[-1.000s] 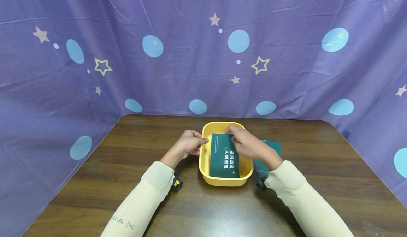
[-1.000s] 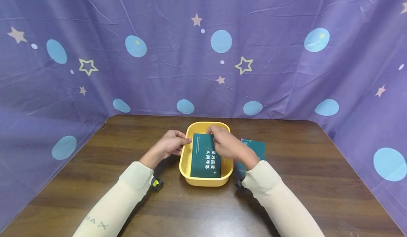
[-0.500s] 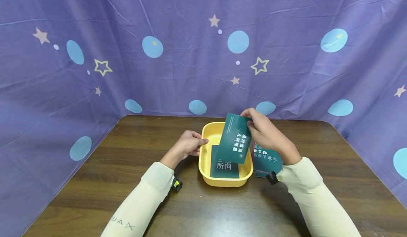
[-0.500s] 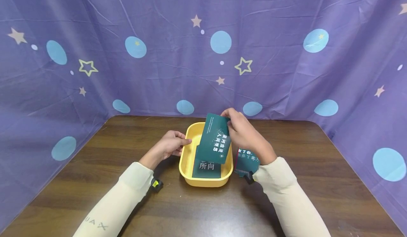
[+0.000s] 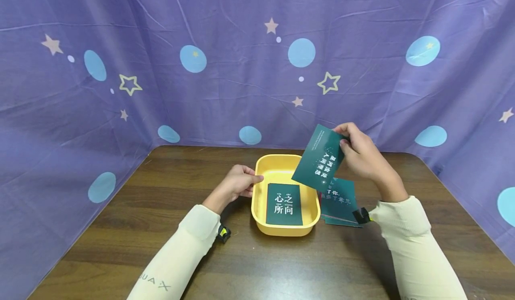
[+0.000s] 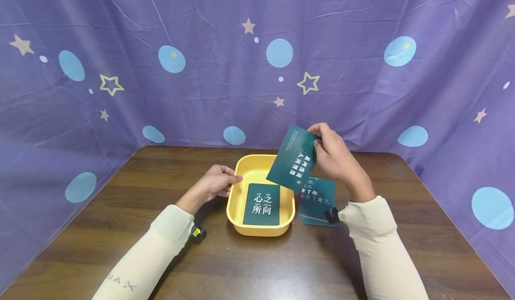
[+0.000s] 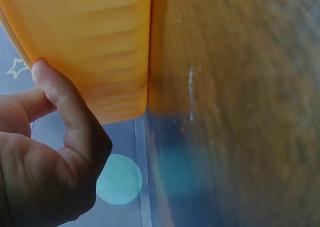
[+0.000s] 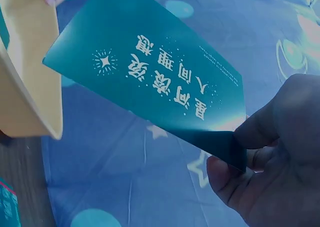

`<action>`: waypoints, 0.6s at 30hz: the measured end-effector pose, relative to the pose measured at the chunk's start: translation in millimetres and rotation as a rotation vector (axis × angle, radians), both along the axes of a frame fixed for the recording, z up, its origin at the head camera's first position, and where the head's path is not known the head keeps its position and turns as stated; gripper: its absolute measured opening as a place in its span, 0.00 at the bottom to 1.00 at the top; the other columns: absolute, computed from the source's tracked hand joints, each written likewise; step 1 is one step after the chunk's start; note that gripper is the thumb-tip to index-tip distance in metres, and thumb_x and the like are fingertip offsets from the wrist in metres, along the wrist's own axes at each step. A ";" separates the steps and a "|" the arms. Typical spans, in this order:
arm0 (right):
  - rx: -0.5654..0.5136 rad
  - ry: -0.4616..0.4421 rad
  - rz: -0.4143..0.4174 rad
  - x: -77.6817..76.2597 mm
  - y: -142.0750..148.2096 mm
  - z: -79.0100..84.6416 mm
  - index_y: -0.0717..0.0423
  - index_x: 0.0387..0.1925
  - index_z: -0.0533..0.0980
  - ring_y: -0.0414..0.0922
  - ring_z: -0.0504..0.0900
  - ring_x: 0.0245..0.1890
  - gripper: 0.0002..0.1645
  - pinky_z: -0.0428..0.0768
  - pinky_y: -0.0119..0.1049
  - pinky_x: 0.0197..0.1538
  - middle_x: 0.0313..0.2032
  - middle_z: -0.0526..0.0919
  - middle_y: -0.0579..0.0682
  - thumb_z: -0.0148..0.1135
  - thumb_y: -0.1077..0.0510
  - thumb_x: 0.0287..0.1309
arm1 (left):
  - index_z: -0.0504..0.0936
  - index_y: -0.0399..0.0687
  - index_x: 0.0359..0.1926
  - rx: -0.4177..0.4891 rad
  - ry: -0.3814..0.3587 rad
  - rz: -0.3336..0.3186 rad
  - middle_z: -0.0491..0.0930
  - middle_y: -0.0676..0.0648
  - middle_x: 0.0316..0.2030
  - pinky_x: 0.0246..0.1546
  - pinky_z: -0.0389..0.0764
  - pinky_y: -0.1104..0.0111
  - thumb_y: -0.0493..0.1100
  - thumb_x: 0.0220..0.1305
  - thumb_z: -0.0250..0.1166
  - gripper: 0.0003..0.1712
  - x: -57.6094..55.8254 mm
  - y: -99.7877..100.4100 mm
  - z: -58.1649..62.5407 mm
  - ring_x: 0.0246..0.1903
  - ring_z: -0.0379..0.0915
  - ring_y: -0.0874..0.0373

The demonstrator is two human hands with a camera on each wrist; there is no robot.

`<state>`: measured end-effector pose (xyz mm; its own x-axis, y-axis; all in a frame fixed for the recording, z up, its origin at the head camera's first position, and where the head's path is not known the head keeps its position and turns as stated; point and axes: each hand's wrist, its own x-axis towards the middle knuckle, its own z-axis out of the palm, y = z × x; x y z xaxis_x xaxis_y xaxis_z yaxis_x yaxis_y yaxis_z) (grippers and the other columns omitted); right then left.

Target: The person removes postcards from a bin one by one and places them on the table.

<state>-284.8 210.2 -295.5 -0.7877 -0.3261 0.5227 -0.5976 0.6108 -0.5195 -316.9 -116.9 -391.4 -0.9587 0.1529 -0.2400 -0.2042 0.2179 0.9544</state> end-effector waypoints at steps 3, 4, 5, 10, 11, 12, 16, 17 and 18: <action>-0.013 -0.011 -0.026 -0.2 10.0 0.7 0.64 0.57 0.64 0.51 0.71 0.40 0.15 0.70 0.43 0.42 0.46 0.74 0.60 0.39 0.69 0.72 | 0.72 0.34 0.42 -0.004 0.002 -0.004 0.81 0.39 0.26 0.16 0.82 0.71 0.37 0.63 0.67 0.14 0.0 0.5 0.3 0.15 0.74 0.60; -0.015 -0.007 -0.036 -0.7 13.5 0.5 0.65 0.57 0.64 0.51 0.71 0.40 0.15 0.70 0.44 0.42 0.46 0.74 0.61 0.39 0.69 0.72 | 0.72 0.34 0.42 -0.005 0.002 -0.005 0.81 0.39 0.26 0.16 0.82 0.71 0.37 0.63 0.66 0.13 0.1 0.6 0.5 0.15 0.74 0.60; -0.015 -0.009 -0.049 -1.1 16.9 0.3 0.65 0.57 0.64 0.51 0.71 0.40 0.15 0.69 0.44 0.42 0.46 0.74 0.61 0.39 0.69 0.72 | 0.72 0.34 0.42 -0.003 0.000 -0.007 0.81 0.39 0.26 0.16 0.82 0.71 0.37 0.63 0.66 0.13 0.0 0.8 0.6 0.15 0.74 0.60; -0.025 -0.072 -0.106 -4.5 32.8 -1.7 0.62 0.58 0.64 0.53 0.72 0.44 0.15 0.69 0.45 0.45 0.46 0.74 0.60 0.39 0.67 0.73 | 0.71 0.34 0.42 0.001 -0.004 -0.009 0.81 0.39 0.27 0.16 0.81 0.71 0.36 0.63 0.66 0.13 0.6 0.6 1.4 0.15 0.74 0.60; -0.026 -0.089 -0.115 -5.6 35.6 -2.5 0.62 0.58 0.63 0.53 0.71 0.44 0.15 0.69 0.46 0.46 0.47 0.74 0.60 0.39 0.66 0.74 | 0.72 0.34 0.42 0.000 -0.002 -0.009 0.81 0.39 0.26 0.16 0.82 0.71 0.36 0.63 0.66 0.13 0.7 0.4 1.6 0.15 0.74 0.60; -0.028 -0.098 -0.122 -7.1 38.2 -3.4 0.62 0.58 0.64 0.54 0.71 0.45 0.15 0.69 0.46 0.46 0.47 0.74 0.60 0.39 0.66 0.73 | 0.72 0.34 0.42 0.001 -0.003 -0.006 0.81 0.39 0.26 0.16 0.82 0.71 0.36 0.63 0.66 0.13 0.9 0.3 1.6 0.15 0.74 0.60; -0.020 -0.118 -0.154 -13.8 48.0 -9.6 0.63 0.57 0.64 0.55 0.71 0.45 0.15 0.69 0.47 0.46 0.46 0.74 0.62 0.39 0.67 0.72 | 0.72 0.34 0.41 0.003 -0.004 0.002 0.81 0.39 0.26 0.16 0.82 0.71 0.37 0.62 0.68 0.14 1.2 0.0 2.0 0.15 0.74 0.60; -0.017 -0.122 -0.163 -15.6 50.2 -11.5 0.64 0.57 0.64 0.55 0.71 0.44 0.15 0.69 0.47 0.46 0.45 0.74 0.62 0.39 0.68 0.72 | 0.71 0.34 0.42 0.004 -0.003 0.001 0.80 0.39 0.26 0.16 0.82 0.71 0.37 0.62 0.67 0.14 1.2 0.0 2.1 0.15 0.74 0.60; -0.011 -0.130 -0.173 -17.1 52.4 -13.5 0.64 0.57 0.64 0.55 0.71 0.44 0.16 0.69 0.47 0.46 0.45 0.74 0.62 0.39 0.68 0.72 | 0.71 0.34 0.41 0.004 -0.004 0.001 0.80 0.39 0.26 0.16 0.81 0.71 0.37 0.62 0.67 0.14 1.2 0.2 2.1 0.14 0.74 0.60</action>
<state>-301.8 262.5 -309.0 -0.8925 -0.1750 0.4158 -0.4119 0.6919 -0.5929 -315.7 -116.8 -389.3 -0.9579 0.1533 -0.2427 -0.2076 0.2140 0.9545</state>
